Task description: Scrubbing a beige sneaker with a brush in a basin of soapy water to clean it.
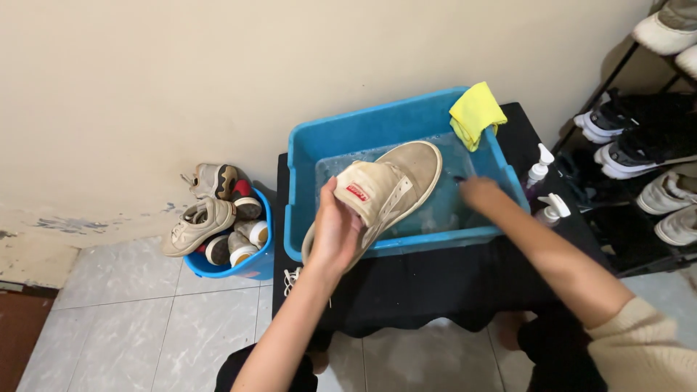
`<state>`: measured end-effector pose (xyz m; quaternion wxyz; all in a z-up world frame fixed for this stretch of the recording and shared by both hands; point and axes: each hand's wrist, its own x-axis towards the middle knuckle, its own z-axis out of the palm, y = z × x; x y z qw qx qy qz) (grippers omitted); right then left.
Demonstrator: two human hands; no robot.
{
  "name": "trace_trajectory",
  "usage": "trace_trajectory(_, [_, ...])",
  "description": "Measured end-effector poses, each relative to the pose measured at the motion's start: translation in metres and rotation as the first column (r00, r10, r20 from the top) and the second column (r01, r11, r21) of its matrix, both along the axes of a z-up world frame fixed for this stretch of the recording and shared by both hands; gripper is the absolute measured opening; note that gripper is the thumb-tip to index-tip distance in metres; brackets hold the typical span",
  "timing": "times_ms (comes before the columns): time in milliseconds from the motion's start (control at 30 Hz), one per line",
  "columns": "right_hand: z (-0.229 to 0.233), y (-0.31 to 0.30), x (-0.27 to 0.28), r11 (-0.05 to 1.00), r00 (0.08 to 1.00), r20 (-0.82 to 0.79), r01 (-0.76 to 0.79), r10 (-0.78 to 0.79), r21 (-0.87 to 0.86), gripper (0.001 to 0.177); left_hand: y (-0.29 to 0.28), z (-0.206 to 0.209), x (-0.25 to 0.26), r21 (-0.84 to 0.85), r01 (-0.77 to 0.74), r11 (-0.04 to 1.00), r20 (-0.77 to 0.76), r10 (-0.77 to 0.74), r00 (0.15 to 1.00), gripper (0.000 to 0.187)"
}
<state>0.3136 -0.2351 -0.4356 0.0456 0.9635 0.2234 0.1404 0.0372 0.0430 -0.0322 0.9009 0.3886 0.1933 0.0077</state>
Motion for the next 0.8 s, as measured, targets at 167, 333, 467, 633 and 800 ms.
trace_trajectory(167, [0.16,0.001,-0.057,0.939,0.799,-0.547,-0.338,0.249,-0.066,0.027,0.01,-0.021,0.012,0.073,0.052,0.996,0.018,-0.054,0.998,0.06])
trace_trajectory(333, [0.291,-0.007,-0.108,0.847,0.727,-0.665,0.238,0.169,0.475,0.033,0.011,-0.026,0.014,0.143,0.079,0.987,-0.009,-0.078,0.997,0.065])
trace_trajectory(467, [0.374,0.016,-0.189,0.775,0.844,-0.49,0.155,0.219,0.613,0.031,0.001,-0.019,0.012,0.165,0.101,0.981,-0.024,-0.098,0.995,0.071])
trace_trajectory(633, [0.381,0.062,-0.239,0.867,0.948,-0.186,-0.142,0.258,0.478,0.03,-0.005,-0.007,0.004,0.204,0.106,0.973,-0.035,-0.101,0.994,0.077])
trace_trajectory(800, [0.356,0.07,-0.226,0.991,0.874,0.48,-0.121,0.076,0.063,0.017,-0.007,-0.011,0.0,0.189,0.074,0.979,-0.026,-0.07,0.997,0.077])
